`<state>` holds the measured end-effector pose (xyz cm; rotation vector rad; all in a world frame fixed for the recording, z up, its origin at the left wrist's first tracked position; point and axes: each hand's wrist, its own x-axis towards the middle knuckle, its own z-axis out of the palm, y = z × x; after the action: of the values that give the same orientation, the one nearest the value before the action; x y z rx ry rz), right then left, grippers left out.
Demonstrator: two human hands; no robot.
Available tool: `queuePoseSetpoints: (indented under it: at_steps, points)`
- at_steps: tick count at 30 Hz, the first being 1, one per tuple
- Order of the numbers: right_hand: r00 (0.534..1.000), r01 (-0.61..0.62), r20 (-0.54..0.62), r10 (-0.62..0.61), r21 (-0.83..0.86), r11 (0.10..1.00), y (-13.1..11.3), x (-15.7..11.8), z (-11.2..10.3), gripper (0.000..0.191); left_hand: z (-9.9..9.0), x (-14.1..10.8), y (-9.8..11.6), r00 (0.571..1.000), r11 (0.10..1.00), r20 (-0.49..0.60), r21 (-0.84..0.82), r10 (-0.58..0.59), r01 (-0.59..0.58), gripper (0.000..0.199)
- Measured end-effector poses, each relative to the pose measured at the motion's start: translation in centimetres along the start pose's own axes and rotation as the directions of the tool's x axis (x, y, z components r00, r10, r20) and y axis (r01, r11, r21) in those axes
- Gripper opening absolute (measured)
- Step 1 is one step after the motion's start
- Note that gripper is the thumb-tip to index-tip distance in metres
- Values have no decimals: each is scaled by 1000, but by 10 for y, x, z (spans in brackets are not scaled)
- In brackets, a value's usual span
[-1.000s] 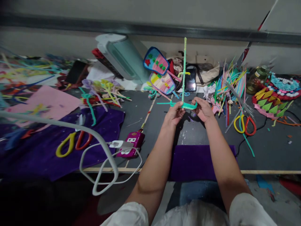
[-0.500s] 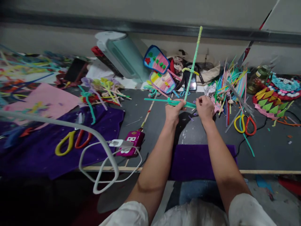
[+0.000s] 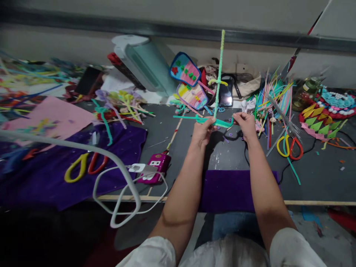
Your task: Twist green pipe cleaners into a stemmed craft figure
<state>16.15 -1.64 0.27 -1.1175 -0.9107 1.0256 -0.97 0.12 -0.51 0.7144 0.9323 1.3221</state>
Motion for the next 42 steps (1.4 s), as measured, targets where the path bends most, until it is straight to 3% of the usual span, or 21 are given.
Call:
queuePoseSetpoints:
  at_steps: [6,12,20,25,35,42]
  points:
    - [960,-266,158,233,235,935,-8,-7,2,34,0,-2,2,994,994,42,-47,-99,101,29]
    - [948,-292,211,238,280,915,-10,-8,4,32,1,-2,2,988,986,54,-74,-144,148,27]
    - [990,-132,55,131,13,991,-2,-3,2,43,3,-1,3,991,989,-28,-69,-131,129,20]
    - [1000,17,8,-15,-161,987,0,-2,1,31,3,-1,0,996,995,-14,-32,-90,90,26]
    - [974,216,46,-220,-454,864,2,1,-7,23,2,-1,-4,1000,997,2,80,18,-18,28]
    - [957,275,95,-275,-606,747,0,-1,-10,22,0,-1,-3,1000,993,11,118,28,-29,24]
